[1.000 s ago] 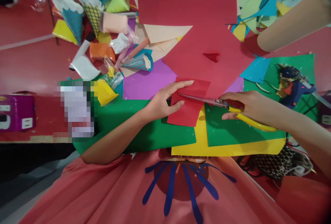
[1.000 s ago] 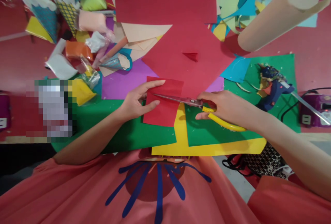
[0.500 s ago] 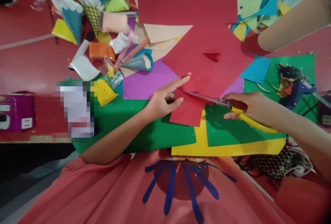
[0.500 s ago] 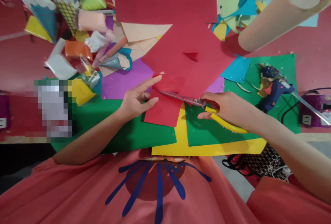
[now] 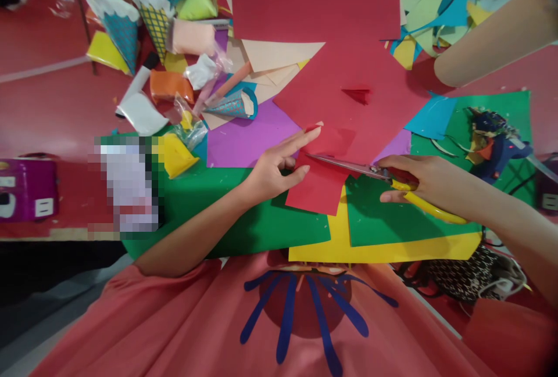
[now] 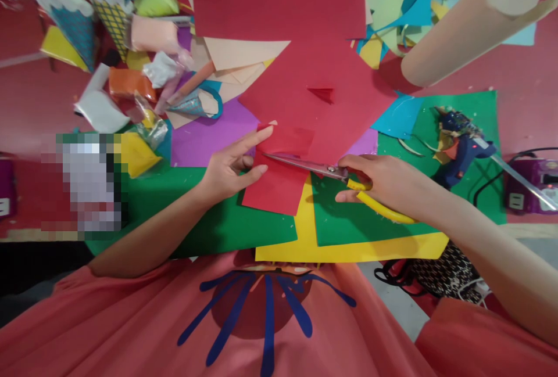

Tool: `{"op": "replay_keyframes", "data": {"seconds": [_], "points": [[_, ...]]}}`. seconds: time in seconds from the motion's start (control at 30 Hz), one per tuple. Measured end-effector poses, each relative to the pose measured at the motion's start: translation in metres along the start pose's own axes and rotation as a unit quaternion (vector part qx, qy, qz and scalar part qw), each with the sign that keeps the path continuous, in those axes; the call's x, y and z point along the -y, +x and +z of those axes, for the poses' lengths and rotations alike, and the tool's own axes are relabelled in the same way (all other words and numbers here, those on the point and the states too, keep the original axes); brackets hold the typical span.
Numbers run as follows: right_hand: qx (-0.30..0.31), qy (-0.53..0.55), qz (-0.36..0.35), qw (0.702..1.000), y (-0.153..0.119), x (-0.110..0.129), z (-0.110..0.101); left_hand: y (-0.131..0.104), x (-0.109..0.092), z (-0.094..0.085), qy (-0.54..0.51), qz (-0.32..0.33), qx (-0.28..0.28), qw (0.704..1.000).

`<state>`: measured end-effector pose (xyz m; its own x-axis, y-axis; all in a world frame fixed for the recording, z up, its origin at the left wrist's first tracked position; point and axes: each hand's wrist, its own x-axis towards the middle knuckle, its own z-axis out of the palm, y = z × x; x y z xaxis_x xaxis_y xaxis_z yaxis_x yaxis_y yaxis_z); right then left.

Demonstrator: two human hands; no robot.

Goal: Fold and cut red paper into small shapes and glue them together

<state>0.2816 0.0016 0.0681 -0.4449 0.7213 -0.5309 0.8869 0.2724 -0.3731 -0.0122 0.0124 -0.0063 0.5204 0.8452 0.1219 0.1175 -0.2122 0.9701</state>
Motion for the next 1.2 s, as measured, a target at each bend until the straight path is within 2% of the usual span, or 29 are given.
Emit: {"op": "replay_keyframes", "data": {"seconds": [0.63, 1.2], "points": [[0.0, 0.024, -0.011, 1.0, 0.0034, 0.0048, 0.0001, -0.0023, -0.0027, -0.0007, -0.002, -0.036, -0.012, 0.999], [0.0, 0.039, -0.035, 0.999, 0.0066, 0.0095, 0.0029, -0.0027, -0.0011, 0.0004, -0.012, -0.026, -0.007, 1.0]]}}
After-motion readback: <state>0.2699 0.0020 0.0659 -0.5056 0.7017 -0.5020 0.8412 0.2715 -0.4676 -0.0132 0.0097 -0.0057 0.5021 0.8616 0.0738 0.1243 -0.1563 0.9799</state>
